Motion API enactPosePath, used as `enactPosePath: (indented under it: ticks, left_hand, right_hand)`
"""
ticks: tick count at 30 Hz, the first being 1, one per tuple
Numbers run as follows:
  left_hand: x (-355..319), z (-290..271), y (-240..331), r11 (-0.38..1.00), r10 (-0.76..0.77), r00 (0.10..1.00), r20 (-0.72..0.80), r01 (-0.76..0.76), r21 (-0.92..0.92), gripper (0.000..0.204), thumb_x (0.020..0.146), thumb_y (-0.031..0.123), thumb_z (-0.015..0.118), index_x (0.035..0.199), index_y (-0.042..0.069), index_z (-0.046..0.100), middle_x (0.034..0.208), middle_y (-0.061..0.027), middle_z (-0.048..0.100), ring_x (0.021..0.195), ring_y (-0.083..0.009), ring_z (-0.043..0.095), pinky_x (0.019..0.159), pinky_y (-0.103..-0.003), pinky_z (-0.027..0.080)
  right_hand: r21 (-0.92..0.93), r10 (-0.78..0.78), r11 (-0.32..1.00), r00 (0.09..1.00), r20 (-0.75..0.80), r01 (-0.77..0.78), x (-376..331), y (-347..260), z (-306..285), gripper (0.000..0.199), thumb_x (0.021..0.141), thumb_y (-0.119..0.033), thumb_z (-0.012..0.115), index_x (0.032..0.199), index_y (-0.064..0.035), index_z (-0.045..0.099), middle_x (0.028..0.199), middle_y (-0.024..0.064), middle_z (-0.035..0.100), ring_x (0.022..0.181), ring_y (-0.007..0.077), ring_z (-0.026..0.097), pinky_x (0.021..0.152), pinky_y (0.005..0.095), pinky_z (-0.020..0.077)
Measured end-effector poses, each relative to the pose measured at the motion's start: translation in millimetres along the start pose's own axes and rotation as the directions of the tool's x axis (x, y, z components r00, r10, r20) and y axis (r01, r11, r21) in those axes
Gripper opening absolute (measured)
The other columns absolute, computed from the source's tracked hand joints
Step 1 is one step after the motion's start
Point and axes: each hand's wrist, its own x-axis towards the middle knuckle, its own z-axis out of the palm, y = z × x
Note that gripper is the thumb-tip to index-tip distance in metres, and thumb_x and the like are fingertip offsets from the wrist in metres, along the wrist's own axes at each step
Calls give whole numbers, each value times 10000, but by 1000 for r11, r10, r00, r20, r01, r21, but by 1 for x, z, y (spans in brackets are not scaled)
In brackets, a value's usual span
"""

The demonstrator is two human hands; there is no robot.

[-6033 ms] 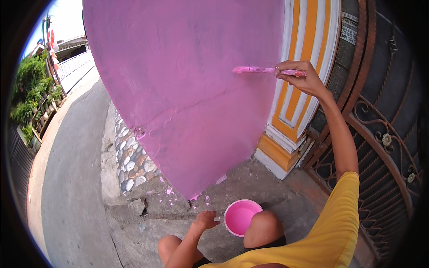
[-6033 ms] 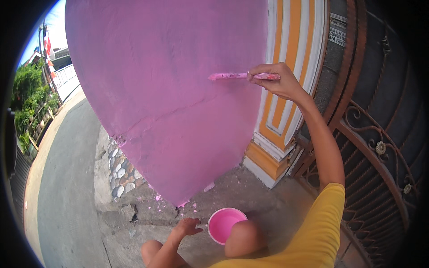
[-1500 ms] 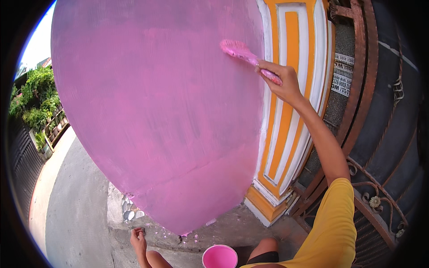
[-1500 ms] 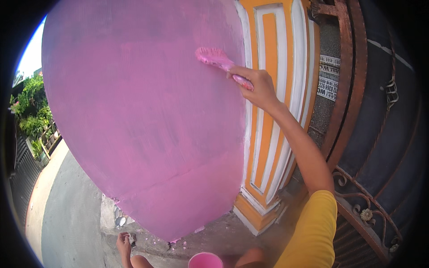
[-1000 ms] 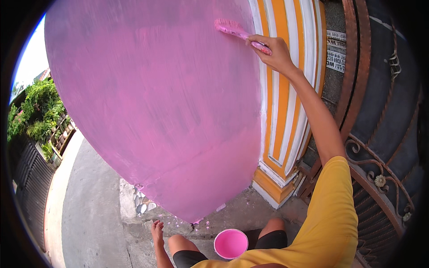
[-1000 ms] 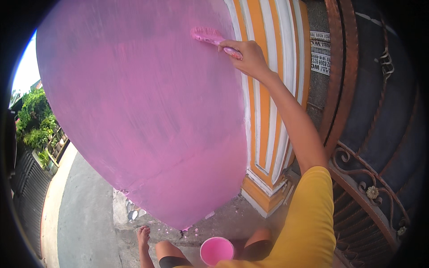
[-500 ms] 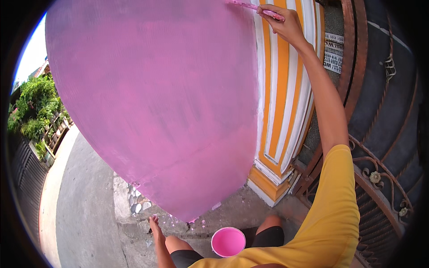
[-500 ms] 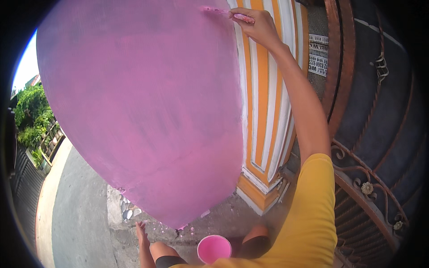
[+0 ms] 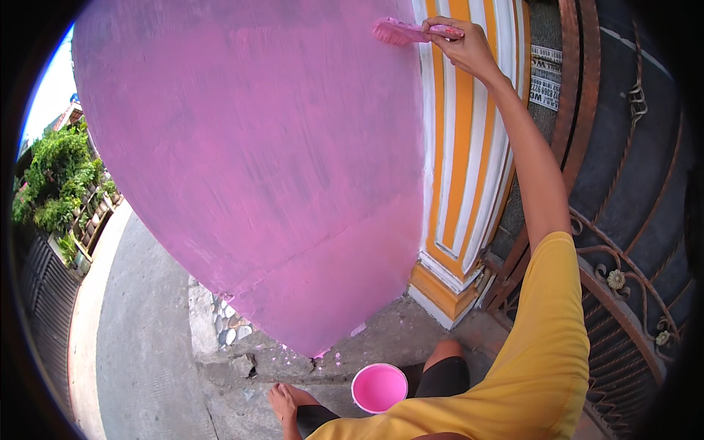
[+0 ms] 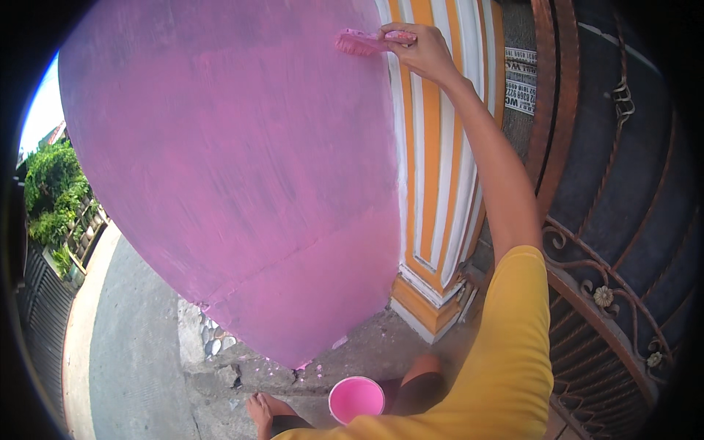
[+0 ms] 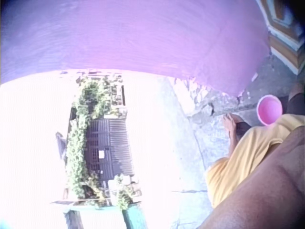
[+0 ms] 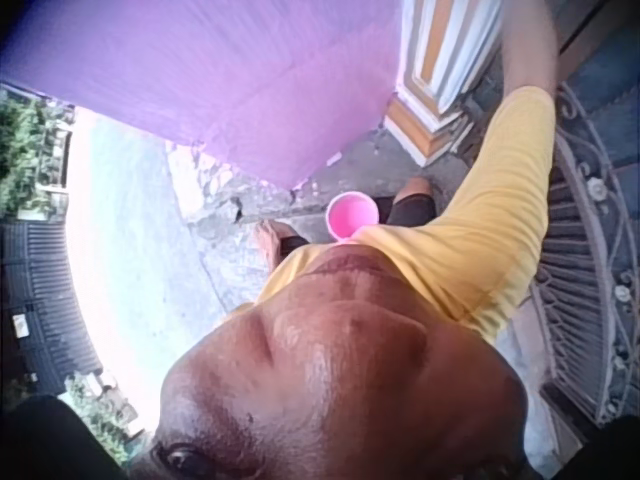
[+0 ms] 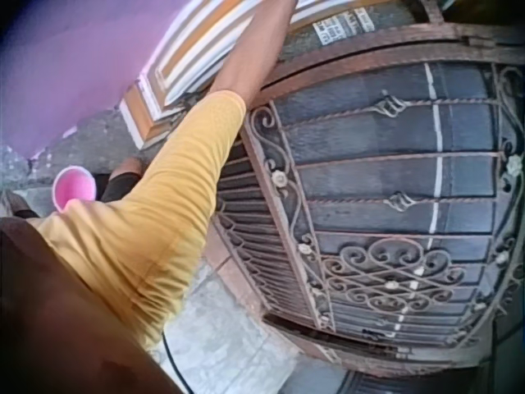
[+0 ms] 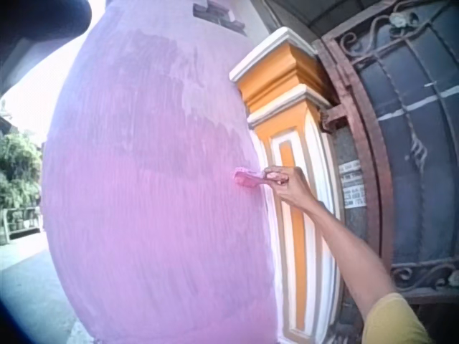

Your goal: The person is painting an exterior wall pink using a paintbrush. They dip the brush into a pink bucket of paint and apply strokes to the lower section of a wall near a gate.

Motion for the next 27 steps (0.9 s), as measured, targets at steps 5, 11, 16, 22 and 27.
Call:
enactPosePath:
  ticks: [5,11,16,22,27]
  left_hand:
    - [-20,3,-20,961,232,966,-111,-210,181,268,919,236,527,1040,3,579,1088,-208,542,1064,-381,499,921,-472,385]
    - [-19,3,-13,985,116,991,-62,-107,133,238,905,220,541,1030,23,589,1117,-199,536,1081,-380,493,925,-473,382]
    - [-12,-2,-6,983,121,992,-29,-116,145,218,898,224,549,1024,52,599,1108,-184,550,1086,-368,498,927,-472,382]
    - [-9,7,-17,979,134,991,-23,-129,155,224,901,233,545,1041,64,592,1135,-178,545,1097,-363,497,940,-468,375]
    - [-15,3,-16,989,64,998,-5,-63,135,251,904,240,542,1052,40,576,1145,-189,537,1102,-368,491,943,-464,373]
  right_hand:
    - [3,118,993,971,-207,-120,-28,-14,39,189,841,-153,674,1018,-88,695,728,37,676,572,108,574,579,244,463]
    - [36,101,993,970,220,-112,-125,-13,37,148,830,-46,655,969,-56,706,892,83,718,839,184,694,746,292,516]
    - [-113,106,991,934,342,-71,-55,-28,5,174,848,-85,677,1019,-68,707,795,52,700,612,98,597,590,233,483]
    - [137,-103,980,954,-283,146,17,-13,32,155,854,-35,651,1000,-2,691,846,37,688,749,112,628,628,233,472]
    - [-10,-101,995,993,-67,101,-87,-7,66,278,795,-22,633,1048,-120,694,839,41,716,715,163,669,664,267,502]
